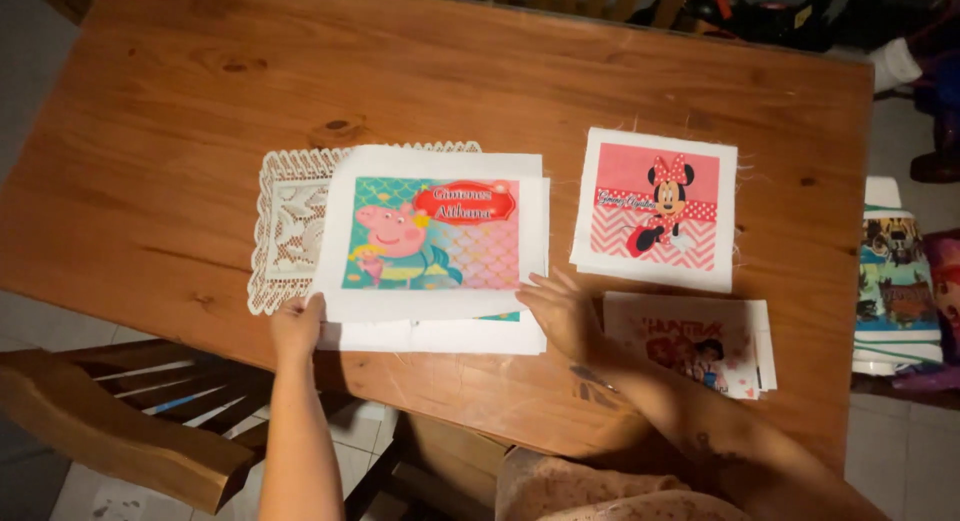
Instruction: Organizing and laying out printed fabric sheets on a wooden table.
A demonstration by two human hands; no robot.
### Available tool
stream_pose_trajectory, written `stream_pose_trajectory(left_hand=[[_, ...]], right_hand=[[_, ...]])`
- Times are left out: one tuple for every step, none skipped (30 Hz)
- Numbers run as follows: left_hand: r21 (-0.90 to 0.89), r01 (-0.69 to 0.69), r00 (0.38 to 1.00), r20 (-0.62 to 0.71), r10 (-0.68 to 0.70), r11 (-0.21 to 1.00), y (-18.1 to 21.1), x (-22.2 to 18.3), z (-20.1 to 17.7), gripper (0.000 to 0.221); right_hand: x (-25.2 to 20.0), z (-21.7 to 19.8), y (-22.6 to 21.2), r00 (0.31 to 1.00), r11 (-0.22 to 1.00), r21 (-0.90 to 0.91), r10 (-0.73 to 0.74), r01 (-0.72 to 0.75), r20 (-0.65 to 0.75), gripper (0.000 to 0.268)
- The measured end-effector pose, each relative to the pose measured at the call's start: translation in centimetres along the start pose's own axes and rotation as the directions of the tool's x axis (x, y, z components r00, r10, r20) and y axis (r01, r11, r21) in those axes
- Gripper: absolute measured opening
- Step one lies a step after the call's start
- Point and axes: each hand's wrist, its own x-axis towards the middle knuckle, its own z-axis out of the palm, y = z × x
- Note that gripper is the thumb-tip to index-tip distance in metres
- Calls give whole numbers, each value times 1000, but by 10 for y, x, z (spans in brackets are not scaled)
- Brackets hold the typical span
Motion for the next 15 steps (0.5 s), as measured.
stream_pose_trajectory(left_hand=[[126, -20, 1000, -15, 22, 992, -7, 1, 1, 20], [249, -35, 999, -28, 44, 968, -14, 0, 2, 21], [250, -30, 999, -25, 37, 968, -19, -1, 3, 21], [303, -44, 998, -35, 57, 952, -22, -3, 2, 23], [355, -58, 996, -44, 78, 933, -26, -5, 2, 25], [356, -55, 996, -42, 74, 933, -19, -14, 0, 25], [401, -27, 997, -55, 53, 916, -13, -24, -2, 26], [445, -2, 997, -68, 36, 895, -4, -32, -3, 27], [447, -2, 997, -64, 35, 894, 1, -41, -5, 27], [488, 0, 998, -59, 33, 873, 7, -50, -5, 29], [527, 1, 998, -54, 32, 850, 13, -59, -6, 32], [528, -4, 998, -48, 34, 849, 16, -63, -7, 32], [541, 5, 998, -53, 28, 841, 20, -68, -8, 32], [555, 13, 998, -58, 23, 832, 24, -72, -9, 31], [556, 6, 998, -51, 26, 831, 24, -74, -8, 31]], right_hand=[[-9, 10, 8, 999, 998, -40, -42, 42, -9, 22], [-18, 20, 16, 996, 993, -79, -86, 84, -15, 18], [-22, 25, 21, 997, 994, -80, -81, 80, -9, 18], [-26, 29, 26, 994, 991, -71, -110, 109, -12, 17], [-31, 33, 31, 990, 988, -63, -139, 138, -16, 17], [-37, 38, 37, 991, 989, -63, -135, 134, -12, 17], [-44, 42, 42, 990, 982, -124, -139, 143, 37, 18], [-50, 45, 48, 987, 971, -185, -139, 153, 84, 19], [-56, 47, 48, 987, 971, -186, -135, 148, 85, 19], [-60, 48, 49, 984, 963, -220, -133, 157, 121, 19], [-65, 49, 50, 979, 953, -252, -130, 167, 157, 20], [-65, 44, 44, 980, 953, -256, -125, 162, 155, 20], [-64, 40, 38, 979, 959, -236, -120, 158, 165, 20], [-64, 35, 32, 978, 964, -216, -115, 153, 175, 20], [-65, 36, 32, 979, 964, -221, -110, 147, 172, 20]])
